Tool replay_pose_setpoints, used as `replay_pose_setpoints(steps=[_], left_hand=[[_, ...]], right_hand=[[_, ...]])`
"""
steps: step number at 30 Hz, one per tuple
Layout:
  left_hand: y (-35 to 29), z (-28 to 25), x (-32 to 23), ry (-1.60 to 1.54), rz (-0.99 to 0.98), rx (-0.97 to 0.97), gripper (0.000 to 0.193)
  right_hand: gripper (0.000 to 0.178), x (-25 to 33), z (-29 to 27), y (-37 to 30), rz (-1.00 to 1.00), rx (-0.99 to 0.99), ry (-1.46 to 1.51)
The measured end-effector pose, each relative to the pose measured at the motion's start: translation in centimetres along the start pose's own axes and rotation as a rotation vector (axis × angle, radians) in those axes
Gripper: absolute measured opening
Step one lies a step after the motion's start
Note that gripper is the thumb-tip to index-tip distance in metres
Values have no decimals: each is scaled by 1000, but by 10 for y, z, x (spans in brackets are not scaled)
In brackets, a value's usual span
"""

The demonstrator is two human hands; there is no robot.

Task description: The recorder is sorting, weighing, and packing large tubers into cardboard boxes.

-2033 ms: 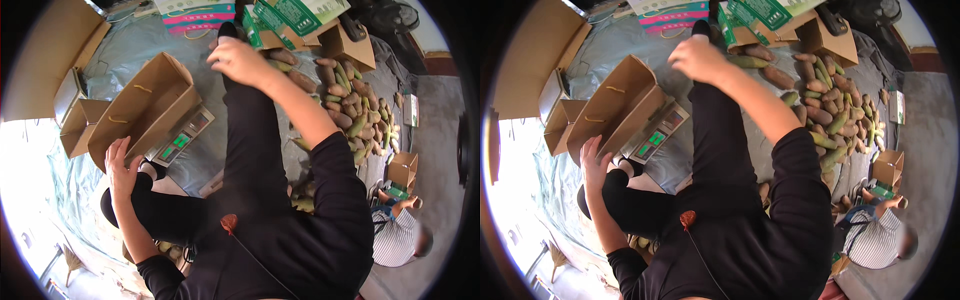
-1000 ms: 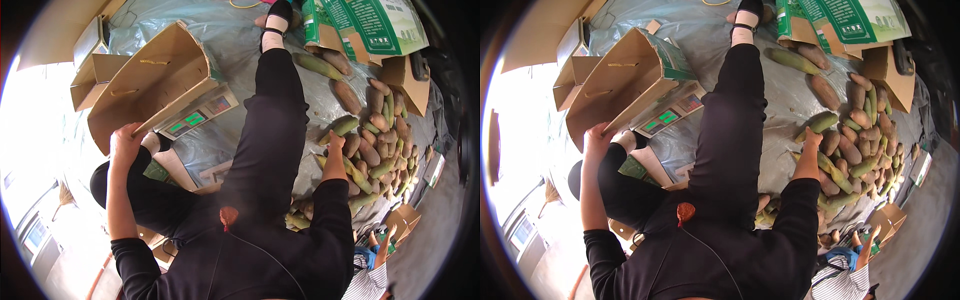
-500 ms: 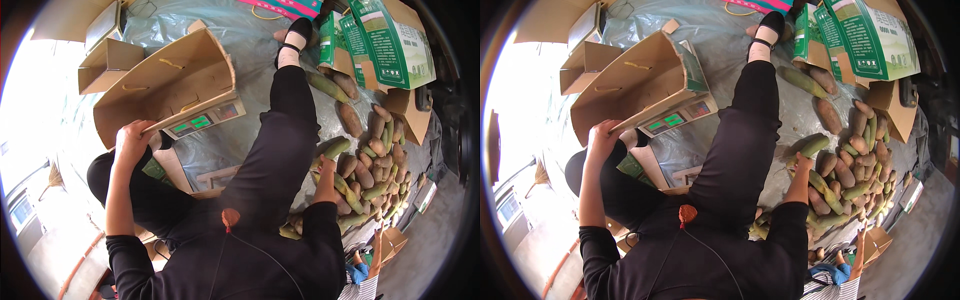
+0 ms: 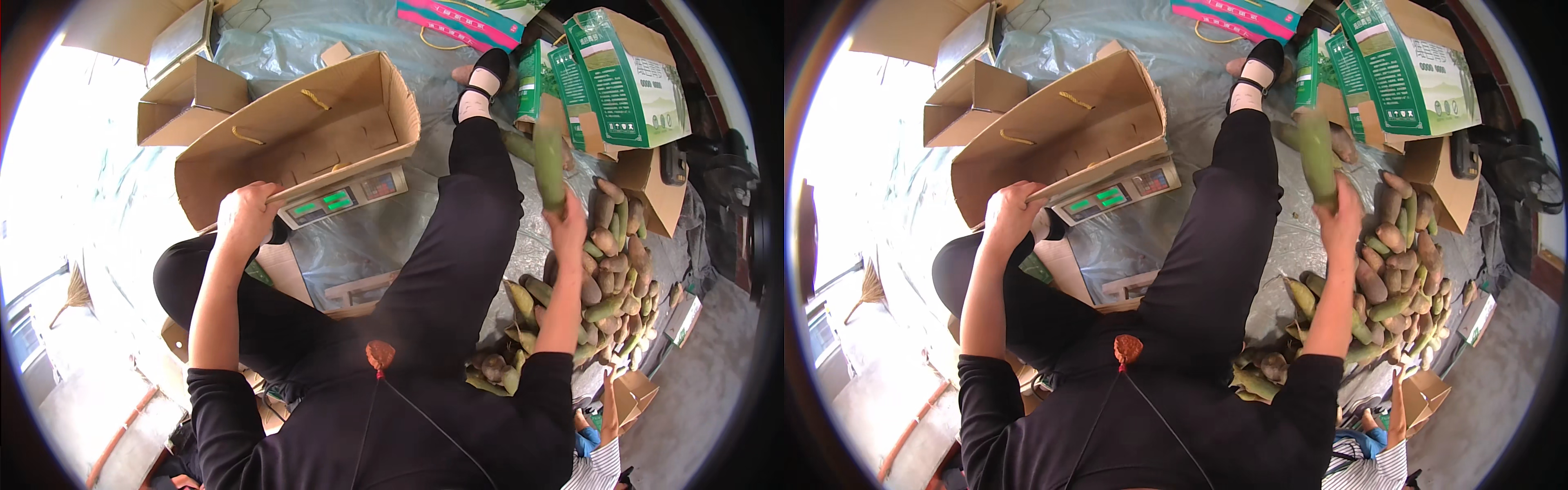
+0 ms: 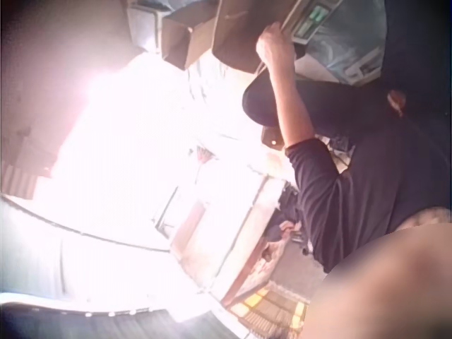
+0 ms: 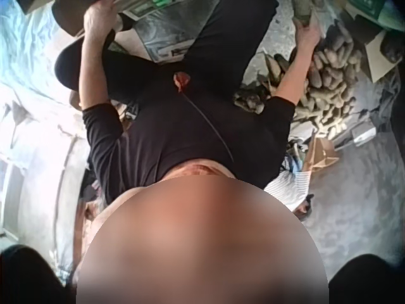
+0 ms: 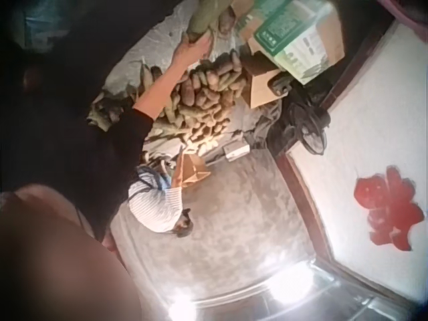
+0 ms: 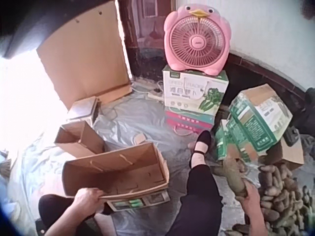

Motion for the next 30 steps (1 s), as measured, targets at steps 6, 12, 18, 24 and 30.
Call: replay_pose_setpoints(steps=[6,12,18,24,30], left_hand=[[-2,-1,-6,47,19,12,20],[-3,0,1,82,39,14,18],[0,7,-5,92,57,38,22],[2,5,-11,60,48,18,17],[-10,-3,1,57,46,-15,15]], right_hand=[[58,211,-65,83,-453,34,38],[42,354,25,64,-822,202,32],[12,398,162,21,-894,397,-171],[17,388,201,26,-739,629,-20],[19,351,74,74,-587,638,415]])
Point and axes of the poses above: each hand's wrist, its own y-axis towards the middle knuckle, its own z-axis out of the palm, x = y × z, the point moved 6 cm from there along y, towards the middle knuckle, and after that the axes turned 10 degrees about -x, right-handed, at the moved point
